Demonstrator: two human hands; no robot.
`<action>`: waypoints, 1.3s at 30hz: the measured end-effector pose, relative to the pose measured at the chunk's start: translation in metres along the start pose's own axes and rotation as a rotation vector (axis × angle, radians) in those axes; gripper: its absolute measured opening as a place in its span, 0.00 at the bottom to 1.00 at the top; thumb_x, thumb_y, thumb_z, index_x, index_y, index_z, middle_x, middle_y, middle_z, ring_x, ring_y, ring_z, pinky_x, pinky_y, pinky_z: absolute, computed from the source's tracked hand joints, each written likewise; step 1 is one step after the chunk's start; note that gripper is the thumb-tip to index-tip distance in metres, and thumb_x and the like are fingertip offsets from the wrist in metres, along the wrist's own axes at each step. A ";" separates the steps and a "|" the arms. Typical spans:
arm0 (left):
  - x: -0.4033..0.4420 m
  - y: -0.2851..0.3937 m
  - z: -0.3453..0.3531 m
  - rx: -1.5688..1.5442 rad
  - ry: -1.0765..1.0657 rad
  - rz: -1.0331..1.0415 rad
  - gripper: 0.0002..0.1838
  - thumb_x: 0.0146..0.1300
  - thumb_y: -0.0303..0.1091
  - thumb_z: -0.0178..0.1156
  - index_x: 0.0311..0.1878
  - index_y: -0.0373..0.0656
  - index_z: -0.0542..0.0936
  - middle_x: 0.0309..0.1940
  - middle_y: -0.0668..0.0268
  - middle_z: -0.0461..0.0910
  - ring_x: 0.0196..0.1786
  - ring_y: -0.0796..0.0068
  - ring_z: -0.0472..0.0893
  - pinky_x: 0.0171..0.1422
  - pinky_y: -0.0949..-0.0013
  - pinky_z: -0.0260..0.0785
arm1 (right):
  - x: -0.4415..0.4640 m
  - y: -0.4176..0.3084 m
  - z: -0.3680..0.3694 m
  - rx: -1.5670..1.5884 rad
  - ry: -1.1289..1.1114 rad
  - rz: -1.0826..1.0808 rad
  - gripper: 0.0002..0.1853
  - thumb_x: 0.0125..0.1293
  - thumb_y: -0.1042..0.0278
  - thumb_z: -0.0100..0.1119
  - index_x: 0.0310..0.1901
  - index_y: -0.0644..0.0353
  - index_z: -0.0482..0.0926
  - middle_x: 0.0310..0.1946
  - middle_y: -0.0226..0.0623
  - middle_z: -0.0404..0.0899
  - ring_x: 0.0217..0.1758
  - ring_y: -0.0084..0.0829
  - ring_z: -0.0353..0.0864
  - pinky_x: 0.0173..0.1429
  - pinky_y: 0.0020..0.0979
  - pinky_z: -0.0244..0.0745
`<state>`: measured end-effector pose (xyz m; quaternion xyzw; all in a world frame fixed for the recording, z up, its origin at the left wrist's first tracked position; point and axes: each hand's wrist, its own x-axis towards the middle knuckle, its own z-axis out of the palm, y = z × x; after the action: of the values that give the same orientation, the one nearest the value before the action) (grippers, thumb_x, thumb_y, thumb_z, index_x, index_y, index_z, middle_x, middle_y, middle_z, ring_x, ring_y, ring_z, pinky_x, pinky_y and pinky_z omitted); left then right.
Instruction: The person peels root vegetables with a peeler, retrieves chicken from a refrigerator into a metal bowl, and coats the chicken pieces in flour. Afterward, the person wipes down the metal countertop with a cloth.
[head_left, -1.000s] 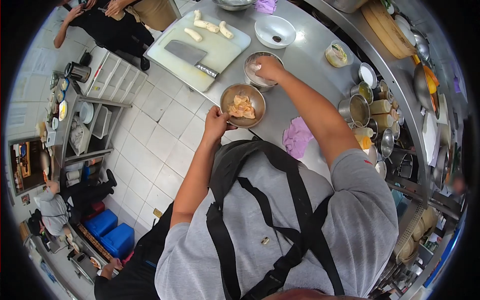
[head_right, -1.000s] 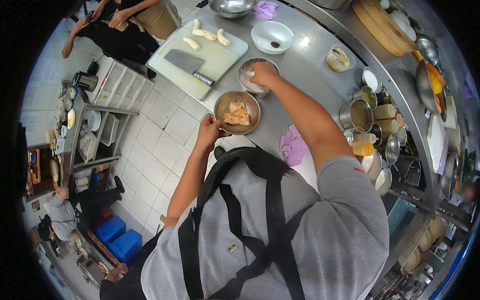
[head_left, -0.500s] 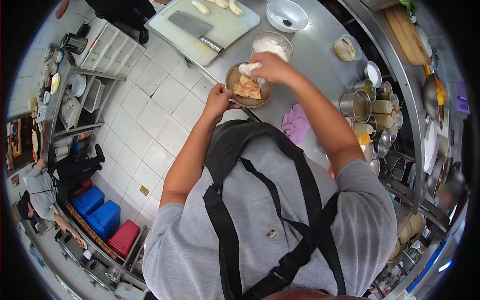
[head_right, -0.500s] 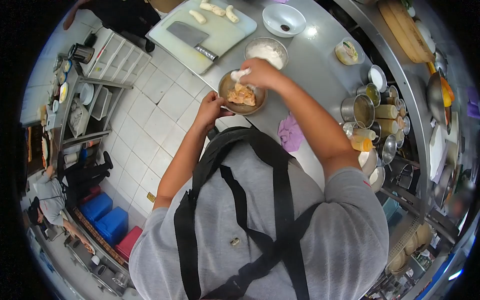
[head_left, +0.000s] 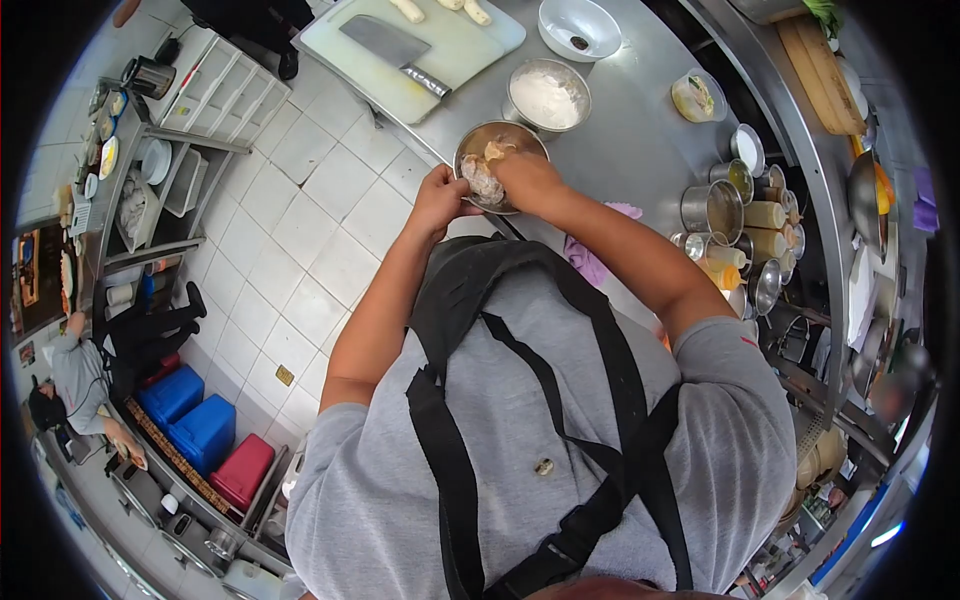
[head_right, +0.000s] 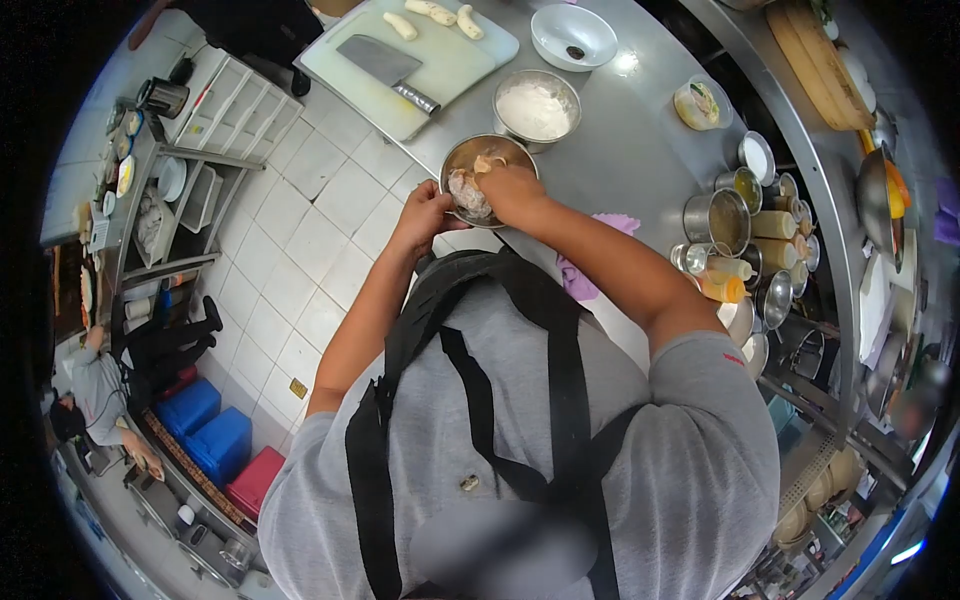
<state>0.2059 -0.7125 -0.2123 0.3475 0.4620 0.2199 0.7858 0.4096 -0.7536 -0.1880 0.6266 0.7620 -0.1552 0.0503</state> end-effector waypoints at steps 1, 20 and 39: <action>0.000 0.000 0.001 0.008 -0.009 0.010 0.07 0.65 0.20 0.59 0.40 0.39 0.69 0.39 0.62 0.76 0.39 0.65 0.85 0.42 0.57 0.92 | 0.002 0.000 0.002 0.045 0.051 0.028 0.11 0.66 0.64 0.60 0.44 0.56 0.89 0.44 0.52 0.88 0.47 0.54 0.88 0.51 0.51 0.83; 0.004 0.001 0.005 0.038 0.011 0.032 0.08 0.68 0.23 0.60 0.38 0.38 0.68 0.36 0.62 0.76 0.32 0.63 0.86 0.36 0.61 0.91 | -0.014 0.071 -0.162 0.763 0.090 0.100 0.09 0.57 0.71 0.66 0.38 0.64 0.83 0.28 0.25 0.80 0.29 0.16 0.75 0.32 0.24 0.69; 0.003 -0.006 0.000 0.030 0.028 -0.004 0.05 0.68 0.23 0.56 0.41 0.40 0.70 0.39 0.60 0.78 0.38 0.64 0.87 0.40 0.61 0.91 | 0.108 0.143 -0.057 -0.083 -0.305 0.357 0.20 0.57 0.61 0.62 0.48 0.60 0.91 0.45 0.53 0.89 0.50 0.49 0.90 0.57 0.45 0.83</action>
<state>0.2077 -0.7144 -0.2180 0.3553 0.4769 0.2161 0.7743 0.5328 -0.6109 -0.1882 0.7182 0.6284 -0.2053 0.2173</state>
